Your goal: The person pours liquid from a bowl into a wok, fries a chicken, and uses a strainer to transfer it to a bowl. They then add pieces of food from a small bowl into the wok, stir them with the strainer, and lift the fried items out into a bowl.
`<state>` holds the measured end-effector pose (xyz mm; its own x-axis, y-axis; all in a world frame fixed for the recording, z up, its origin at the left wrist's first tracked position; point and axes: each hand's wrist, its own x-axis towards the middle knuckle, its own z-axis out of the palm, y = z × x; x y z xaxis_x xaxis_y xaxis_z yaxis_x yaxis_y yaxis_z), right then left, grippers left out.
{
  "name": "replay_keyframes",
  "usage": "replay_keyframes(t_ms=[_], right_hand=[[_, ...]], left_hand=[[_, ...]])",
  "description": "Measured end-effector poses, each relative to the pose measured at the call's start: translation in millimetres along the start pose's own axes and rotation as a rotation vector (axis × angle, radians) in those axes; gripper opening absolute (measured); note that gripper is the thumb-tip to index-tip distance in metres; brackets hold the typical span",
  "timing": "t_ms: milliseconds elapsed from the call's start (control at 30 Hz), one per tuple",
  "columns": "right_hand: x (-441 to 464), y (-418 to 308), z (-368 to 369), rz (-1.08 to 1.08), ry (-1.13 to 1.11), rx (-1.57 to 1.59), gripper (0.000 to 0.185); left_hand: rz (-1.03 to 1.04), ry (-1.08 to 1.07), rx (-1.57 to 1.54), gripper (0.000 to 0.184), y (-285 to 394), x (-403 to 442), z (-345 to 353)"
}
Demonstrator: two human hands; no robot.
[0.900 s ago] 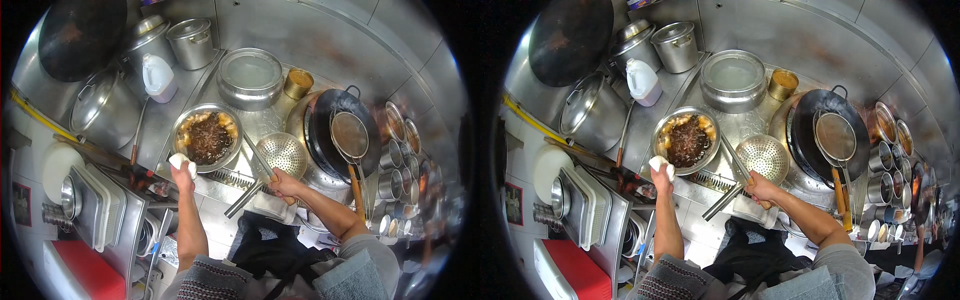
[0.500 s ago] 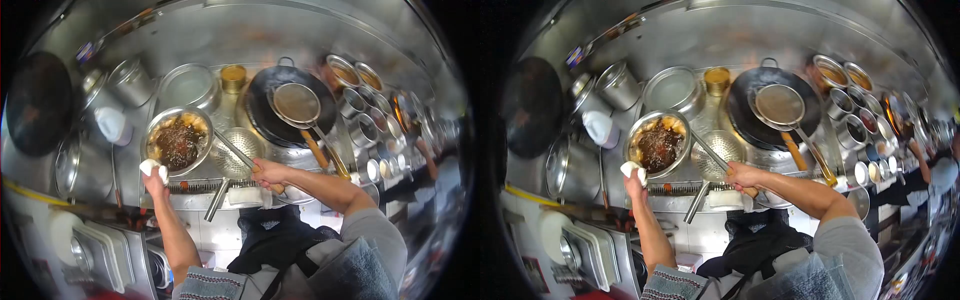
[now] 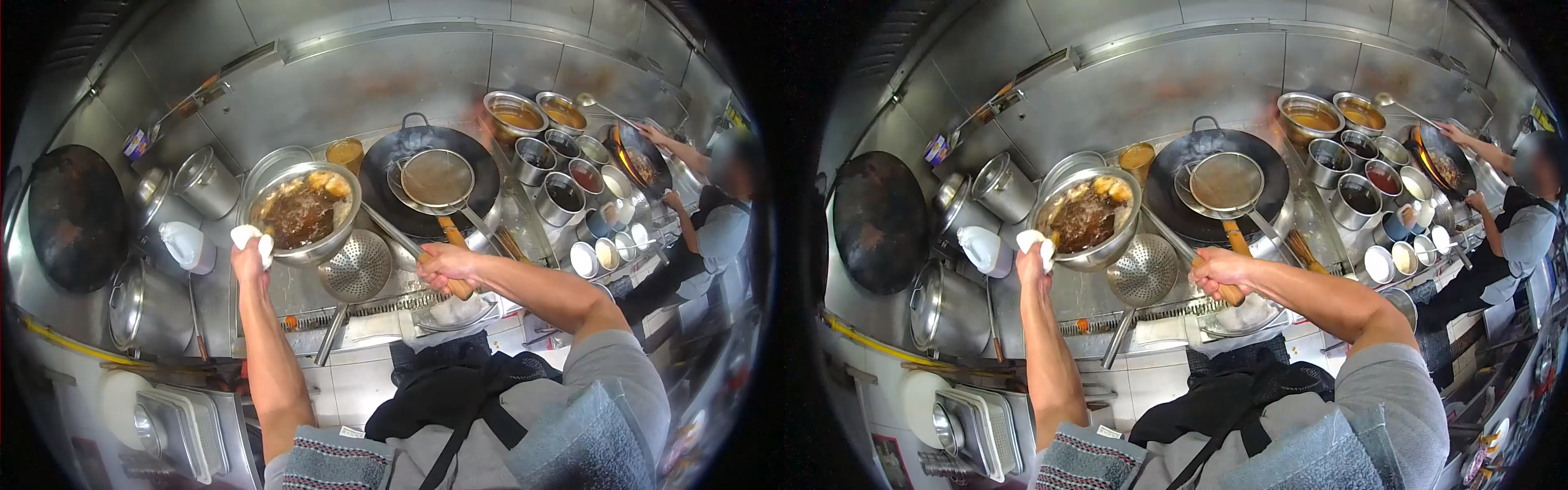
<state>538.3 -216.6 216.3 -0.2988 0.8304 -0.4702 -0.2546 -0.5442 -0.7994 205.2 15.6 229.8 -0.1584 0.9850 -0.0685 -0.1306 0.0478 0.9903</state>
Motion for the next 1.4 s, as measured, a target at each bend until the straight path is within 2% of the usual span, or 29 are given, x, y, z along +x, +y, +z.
replay_keyframes(t_ms=[67,200,633,800,900,967,1067,1167,1300,1400], right_hand=[[-12,0,-8,-0.018,-0.006,0.033,0.019],[-26,6,-33,0.007,-0.035,0.143,0.018],[-56,12,-73,-0.004,-0.060,0.271,0.018],[-57,14,-79,0.006,-0.085,0.313,0.017],[-55,15,-83,0.026,-0.160,0.350,0.020],[-58,13,-81,0.008,-0.118,0.337,0.020],[-56,13,-84,0.041,-0.144,0.385,0.019],[-60,8,-81,0.047,-0.130,0.390,0.018],[-53,11,-86,0.055,-0.164,0.402,0.020],[-53,10,-84,0.038,-0.202,0.377,0.022]], left_hand=[[-0.041,-0.010,0.143,0.026,13,-3,17],[0.031,-0.010,0.138,0.025,15,-5,55],[-0.023,-0.040,0.399,0.029,40,-23,129],[0.019,-0.037,0.341,0.026,38,-12,137],[0.011,-0.075,0.341,0.032,43,-11,141],[-0.009,-0.019,0.395,0.021,47,-14,147],[-0.038,-0.084,0.400,0.020,53,-12,147],[-0.026,-0.029,0.464,0.020,55,-14,149],[-0.016,-0.081,0.401,0.022,59,-10,143],[-0.008,-0.087,0.462,0.022,60,-10,143]])
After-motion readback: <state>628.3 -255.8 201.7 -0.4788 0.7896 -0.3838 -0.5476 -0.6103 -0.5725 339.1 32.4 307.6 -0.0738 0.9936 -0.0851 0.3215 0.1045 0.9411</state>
